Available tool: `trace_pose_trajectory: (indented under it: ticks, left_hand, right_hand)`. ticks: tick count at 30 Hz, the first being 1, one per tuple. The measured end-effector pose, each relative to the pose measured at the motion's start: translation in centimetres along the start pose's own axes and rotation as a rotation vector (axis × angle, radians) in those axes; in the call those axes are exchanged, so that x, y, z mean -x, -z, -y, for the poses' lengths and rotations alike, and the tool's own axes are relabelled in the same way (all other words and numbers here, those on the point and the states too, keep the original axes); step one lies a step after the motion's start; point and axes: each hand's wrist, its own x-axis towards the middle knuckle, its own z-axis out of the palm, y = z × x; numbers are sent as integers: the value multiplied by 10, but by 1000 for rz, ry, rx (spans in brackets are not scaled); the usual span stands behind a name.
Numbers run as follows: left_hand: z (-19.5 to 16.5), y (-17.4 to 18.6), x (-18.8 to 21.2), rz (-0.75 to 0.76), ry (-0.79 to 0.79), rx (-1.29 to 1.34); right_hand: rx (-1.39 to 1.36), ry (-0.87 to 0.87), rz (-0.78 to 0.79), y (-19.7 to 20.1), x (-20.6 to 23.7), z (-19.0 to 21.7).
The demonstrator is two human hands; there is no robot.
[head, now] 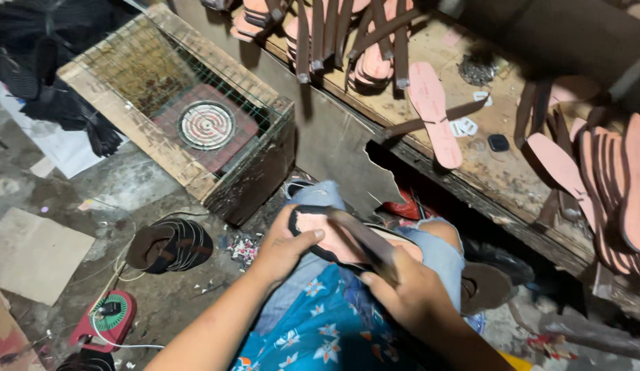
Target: The person sits on the floor shaping a shoe upper over its sole. They press the shoe against a small charcoal stove to heat it, then use a hammer and a curved lasting tool to beat and press the upper and sole edges into shape, turning the shoe to work around it.
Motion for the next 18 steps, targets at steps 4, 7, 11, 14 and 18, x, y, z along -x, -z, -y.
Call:
trace_pose_trajectory:
  ticks: [4, 7, 11, 14, 18]
  left_hand:
    - [-17, 4, 1, 9, -49, -3]
    - [-36, 2, -2, 101, -243, -40]
    - [-63, -6, -5, 233, -176, -53]
    - [-77, -15, -10, 329, -139, -128]
    - [-82, -36, -24, 424, -260, -228]
  right_hand:
    - [-172, 190, -224, 19, 50, -34]
    - [-162, -38, -257, 33, 80, -53]
    - [-155, -171, -258, 37, 65, -72]
    - [-130, -194, -276, 38, 89, -82]
    - [-17, -142, -396, 52, 93, -100]
